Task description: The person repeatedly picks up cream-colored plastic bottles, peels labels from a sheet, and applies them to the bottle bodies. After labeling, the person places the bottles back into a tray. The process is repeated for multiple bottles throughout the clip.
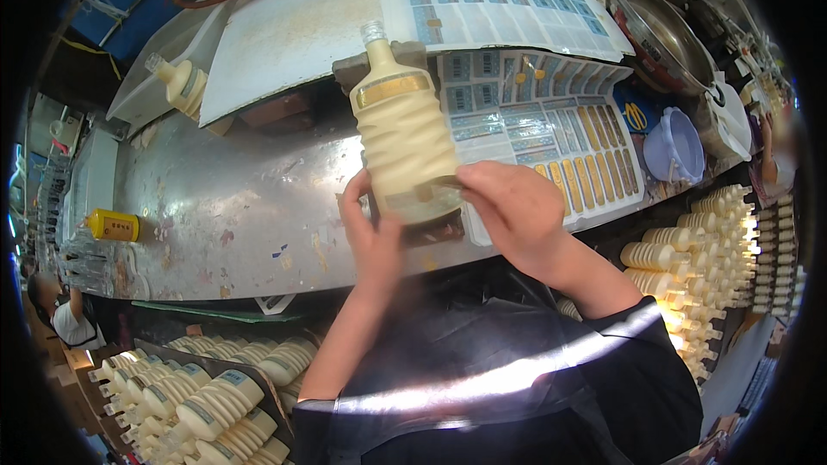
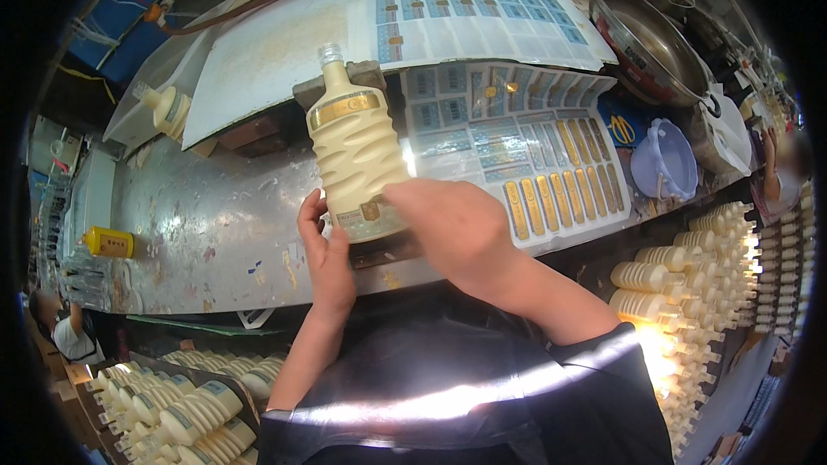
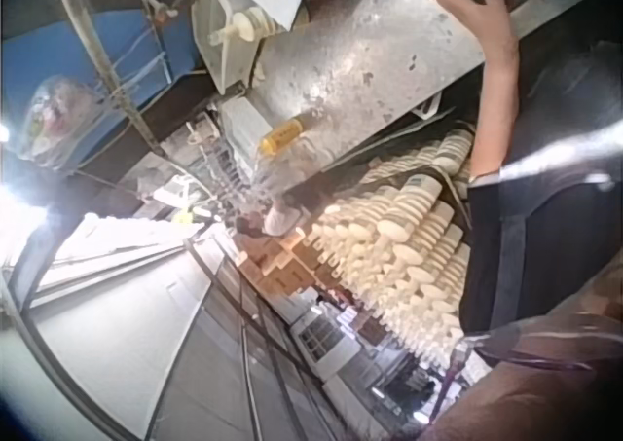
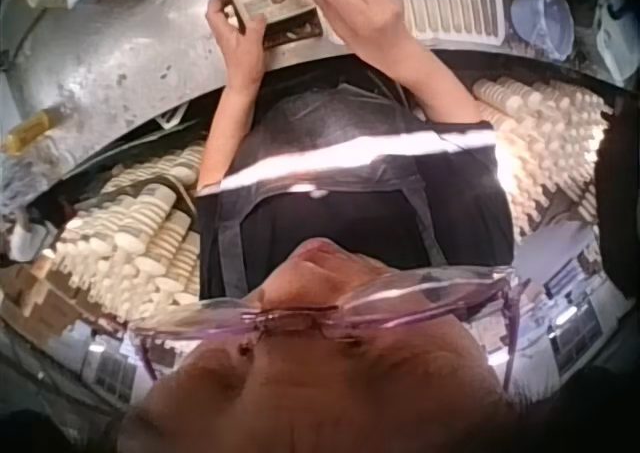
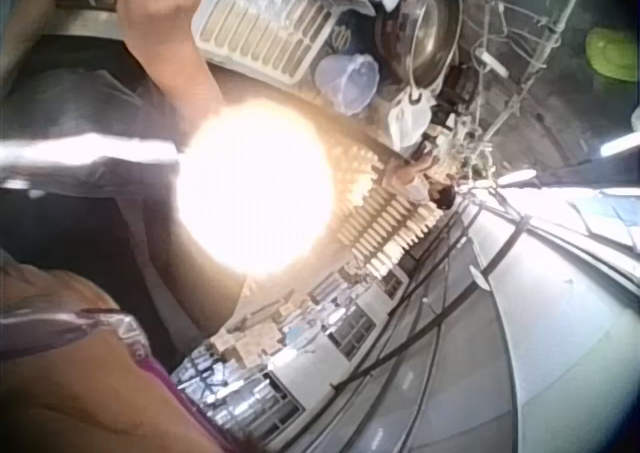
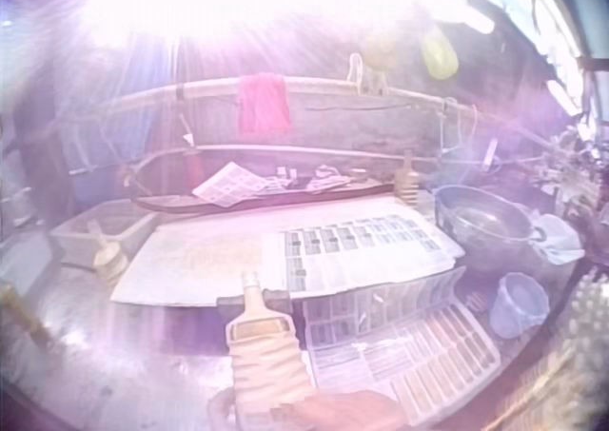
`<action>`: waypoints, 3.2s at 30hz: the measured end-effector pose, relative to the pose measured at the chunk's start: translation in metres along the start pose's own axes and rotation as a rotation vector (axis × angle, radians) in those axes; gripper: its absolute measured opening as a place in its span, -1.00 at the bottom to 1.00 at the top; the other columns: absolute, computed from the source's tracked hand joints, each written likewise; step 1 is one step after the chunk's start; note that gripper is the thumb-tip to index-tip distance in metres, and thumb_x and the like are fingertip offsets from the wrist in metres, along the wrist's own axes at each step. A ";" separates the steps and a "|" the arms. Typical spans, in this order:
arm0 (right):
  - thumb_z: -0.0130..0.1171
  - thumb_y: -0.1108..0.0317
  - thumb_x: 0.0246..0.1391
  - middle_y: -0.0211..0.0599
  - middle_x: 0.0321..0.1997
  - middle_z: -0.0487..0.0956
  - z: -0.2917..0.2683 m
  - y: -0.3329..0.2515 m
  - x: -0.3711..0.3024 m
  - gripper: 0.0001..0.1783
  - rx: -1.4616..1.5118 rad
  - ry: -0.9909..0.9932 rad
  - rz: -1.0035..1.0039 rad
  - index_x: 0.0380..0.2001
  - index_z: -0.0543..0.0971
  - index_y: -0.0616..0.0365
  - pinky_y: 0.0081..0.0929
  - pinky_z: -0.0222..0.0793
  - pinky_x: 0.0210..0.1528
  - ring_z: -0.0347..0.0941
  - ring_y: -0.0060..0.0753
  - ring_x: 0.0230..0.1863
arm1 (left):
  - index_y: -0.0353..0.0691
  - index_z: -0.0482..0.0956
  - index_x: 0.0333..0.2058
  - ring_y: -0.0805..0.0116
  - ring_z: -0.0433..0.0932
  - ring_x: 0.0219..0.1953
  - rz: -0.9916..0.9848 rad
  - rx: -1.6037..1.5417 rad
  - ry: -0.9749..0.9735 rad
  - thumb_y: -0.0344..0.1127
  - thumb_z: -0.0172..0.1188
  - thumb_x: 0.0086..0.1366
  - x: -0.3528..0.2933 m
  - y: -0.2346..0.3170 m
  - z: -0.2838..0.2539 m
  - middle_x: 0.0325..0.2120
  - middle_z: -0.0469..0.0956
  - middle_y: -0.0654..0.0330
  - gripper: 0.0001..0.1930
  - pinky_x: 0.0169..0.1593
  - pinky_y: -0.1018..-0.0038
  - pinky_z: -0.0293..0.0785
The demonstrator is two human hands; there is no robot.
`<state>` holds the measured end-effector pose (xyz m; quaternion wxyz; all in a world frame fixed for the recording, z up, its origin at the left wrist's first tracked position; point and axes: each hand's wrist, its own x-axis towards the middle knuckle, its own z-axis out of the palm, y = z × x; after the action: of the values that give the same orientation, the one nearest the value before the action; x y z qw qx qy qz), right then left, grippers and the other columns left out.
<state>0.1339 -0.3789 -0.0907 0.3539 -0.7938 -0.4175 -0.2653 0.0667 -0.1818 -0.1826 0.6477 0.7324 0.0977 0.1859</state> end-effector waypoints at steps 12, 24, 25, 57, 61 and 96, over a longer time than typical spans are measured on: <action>0.16 0.17 0.36 -0.46 -0.35 0.60 0.030 0.022 -0.035 -0.51 0.884 -0.311 1.132 0.24 0.53 0.21 -0.60 0.41 -0.24 0.45 -0.70 -0.33 | -0.30 0.14 0.35 0.28 0.23 0.27 0.035 -0.185 0.000 0.06 -0.10 0.58 -0.006 -0.018 0.008 0.22 0.27 0.06 -0.39 0.39 0.33 0.07; 0.15 0.19 0.38 -0.57 -0.40 0.54 0.034 0.025 -0.037 -0.49 0.941 -0.304 1.127 0.27 0.50 0.24 -0.70 0.31 -0.34 0.34 -0.78 -0.40 | -0.27 0.17 0.35 0.30 0.28 0.28 -0.119 -0.513 -0.042 -0.20 0.03 0.51 -0.006 -0.003 0.005 0.24 0.30 0.08 -0.46 0.39 0.31 0.16; 0.11 0.20 0.41 -0.58 -0.35 0.53 0.033 0.025 -0.037 -0.49 0.941 -0.320 1.101 0.30 0.47 0.25 -0.74 0.29 -0.30 0.31 -0.80 -0.35 | -0.27 0.17 0.35 0.29 0.28 0.29 -0.138 -0.460 -0.047 -0.22 0.06 0.49 -0.008 -0.004 0.004 0.23 0.30 0.09 -0.44 0.39 0.31 0.16; -0.03 0.46 0.23 -0.48 -0.38 0.48 0.020 0.024 -0.032 -0.41 1.022 -0.334 1.206 0.34 0.40 0.29 -0.72 0.17 -0.63 0.25 -0.72 -0.69 | -0.32 0.27 0.36 0.09 0.30 0.34 0.022 0.065 -0.079 -0.14 0.30 0.30 -0.011 -0.007 -0.017 0.25 0.36 -0.04 -0.26 0.41 0.20 0.16; -0.05 0.42 0.29 -0.47 -0.37 0.48 0.022 0.020 -0.030 -0.42 1.051 -0.285 1.165 0.36 0.36 0.29 -0.71 0.24 -0.58 0.30 -0.68 -0.68 | -0.36 0.23 0.38 0.17 0.27 0.37 -0.052 -0.151 -0.043 -0.08 -0.03 0.49 -0.006 -0.008 -0.007 0.31 0.33 0.02 -0.37 0.43 0.25 0.12; 0.25 0.19 0.27 -0.43 -0.53 0.55 0.034 0.016 -0.022 -0.46 0.716 -0.382 1.053 0.26 0.51 0.16 -0.58 0.39 -0.38 0.42 -0.67 -0.49 | -0.40 0.36 0.31 0.34 0.36 0.28 -0.107 -0.411 0.052 -0.22 -0.01 0.58 -0.002 -0.007 0.008 0.24 0.33 0.15 -0.53 0.36 0.37 0.24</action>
<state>0.1404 -0.3687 -0.1325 0.5978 -0.7583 -0.0916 0.2434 0.0693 -0.1890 -0.1905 0.7896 0.5737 0.1131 0.1861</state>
